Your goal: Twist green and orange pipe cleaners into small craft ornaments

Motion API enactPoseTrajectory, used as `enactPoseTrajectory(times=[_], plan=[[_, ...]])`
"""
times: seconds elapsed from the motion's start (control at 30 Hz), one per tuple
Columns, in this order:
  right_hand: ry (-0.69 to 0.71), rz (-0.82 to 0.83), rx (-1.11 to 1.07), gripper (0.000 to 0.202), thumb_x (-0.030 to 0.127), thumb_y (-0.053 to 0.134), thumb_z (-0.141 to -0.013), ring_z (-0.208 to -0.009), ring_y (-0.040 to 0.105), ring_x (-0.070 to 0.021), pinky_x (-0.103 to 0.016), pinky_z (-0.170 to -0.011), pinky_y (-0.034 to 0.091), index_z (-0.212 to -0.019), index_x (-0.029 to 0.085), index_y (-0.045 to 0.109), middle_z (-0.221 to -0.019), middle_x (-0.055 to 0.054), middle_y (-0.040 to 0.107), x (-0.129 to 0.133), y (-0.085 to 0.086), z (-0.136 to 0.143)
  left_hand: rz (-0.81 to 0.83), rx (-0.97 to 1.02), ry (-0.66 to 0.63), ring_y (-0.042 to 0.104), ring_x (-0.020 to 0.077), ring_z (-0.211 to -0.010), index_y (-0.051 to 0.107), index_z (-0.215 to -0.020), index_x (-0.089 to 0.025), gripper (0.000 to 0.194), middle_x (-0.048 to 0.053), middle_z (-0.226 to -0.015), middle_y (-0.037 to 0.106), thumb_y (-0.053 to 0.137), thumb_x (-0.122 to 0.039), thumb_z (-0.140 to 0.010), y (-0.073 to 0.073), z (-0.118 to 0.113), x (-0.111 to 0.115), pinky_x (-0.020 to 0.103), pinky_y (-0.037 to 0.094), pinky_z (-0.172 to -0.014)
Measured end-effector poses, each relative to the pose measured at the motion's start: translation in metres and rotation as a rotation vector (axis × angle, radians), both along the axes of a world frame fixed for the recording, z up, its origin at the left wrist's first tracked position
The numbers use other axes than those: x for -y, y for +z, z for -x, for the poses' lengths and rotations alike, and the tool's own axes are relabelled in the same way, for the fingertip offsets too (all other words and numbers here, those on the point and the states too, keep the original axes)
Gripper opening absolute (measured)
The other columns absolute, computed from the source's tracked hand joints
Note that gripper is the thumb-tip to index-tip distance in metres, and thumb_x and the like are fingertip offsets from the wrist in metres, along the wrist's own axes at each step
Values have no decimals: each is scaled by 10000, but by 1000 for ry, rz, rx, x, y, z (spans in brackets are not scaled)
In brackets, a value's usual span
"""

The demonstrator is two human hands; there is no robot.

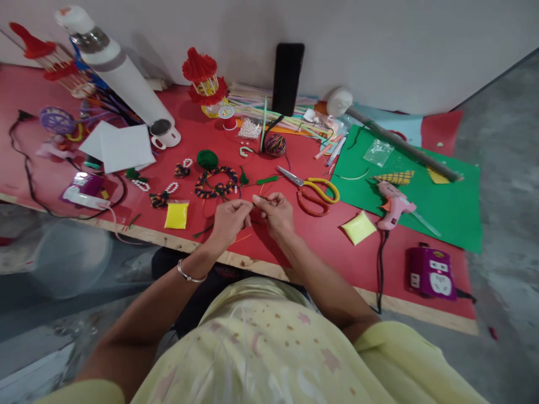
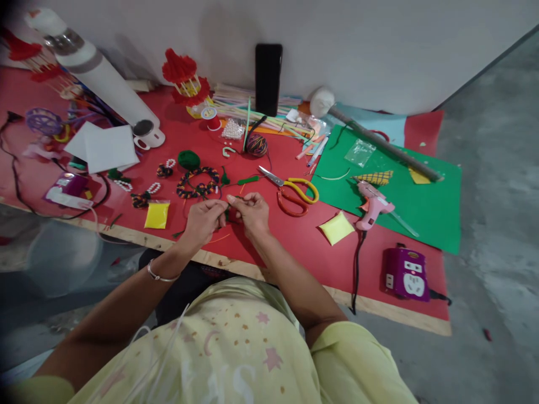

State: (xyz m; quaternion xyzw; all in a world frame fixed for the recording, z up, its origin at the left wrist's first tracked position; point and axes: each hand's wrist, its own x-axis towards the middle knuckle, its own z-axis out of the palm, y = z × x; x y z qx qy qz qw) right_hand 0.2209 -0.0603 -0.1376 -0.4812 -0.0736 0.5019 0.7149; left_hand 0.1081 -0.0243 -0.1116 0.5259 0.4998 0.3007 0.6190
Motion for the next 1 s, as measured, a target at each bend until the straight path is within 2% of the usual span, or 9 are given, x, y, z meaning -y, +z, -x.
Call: enactPoseTrajectory(times=[0.1, 0.5, 0.63, 0.83, 1.0], plan=[[1, 0, -3, 511, 307, 908, -572, -347, 433, -47, -144, -336, 278, -763, 236, 439, -440, 129, 514, 0, 1, 0, -5, -45, 6, 351, 50, -322, 670, -701, -159, 154, -47, -404, 525, 666, -305, -749, 1, -2, 1, 194, 248, -367], [-4, -9, 18, 502, 309, 906, -578, -350, 428, -45, -150, -349, 294, -747, 236, 439, -434, 134, 496, 1, 1, 2, -30, -40, 58, 406, 64, -347, 677, -714, -165, 125, -45, -412, 529, 680, -285, -749, -8, -2, 1, 183, 266, -372], [-11, -2, 27, 508, 316, 903, -573, -356, 426, -44, -153, -356, 290, -746, 237, 432, -441, 136, 491, 0, 2, 3, -95, -22, 67, 448, 65, -382, 695, -737, -159, 130, -41, -435, 546, 689, -289, -748, -9, -2, 2, 175, 316, -411], [-1, -5, 40, 504, 330, 889, -593, -370, 445, -55, -159, -363, 294, -764, 244, 423, -461, 125, 522, 0, 2, 3, -37, -42, 43, 406, 65, -357, 660, -721, -167, 132, -49, -409, 518, 604, -269, -783, -12, -3, 5, 177, 292, -402], [-12, 7, 80, 486, 323, 885, -596, -369, 436, -48, -161, -383, 326, -734, 238, 427, -449, 128, 498, 0, -1, 3, -170, -111, -19, 487, 77, -422, 662, -738, -170, 118, -34, -480, 577, 628, -275, -781, -4, -1, 6, 178, 358, -444]])
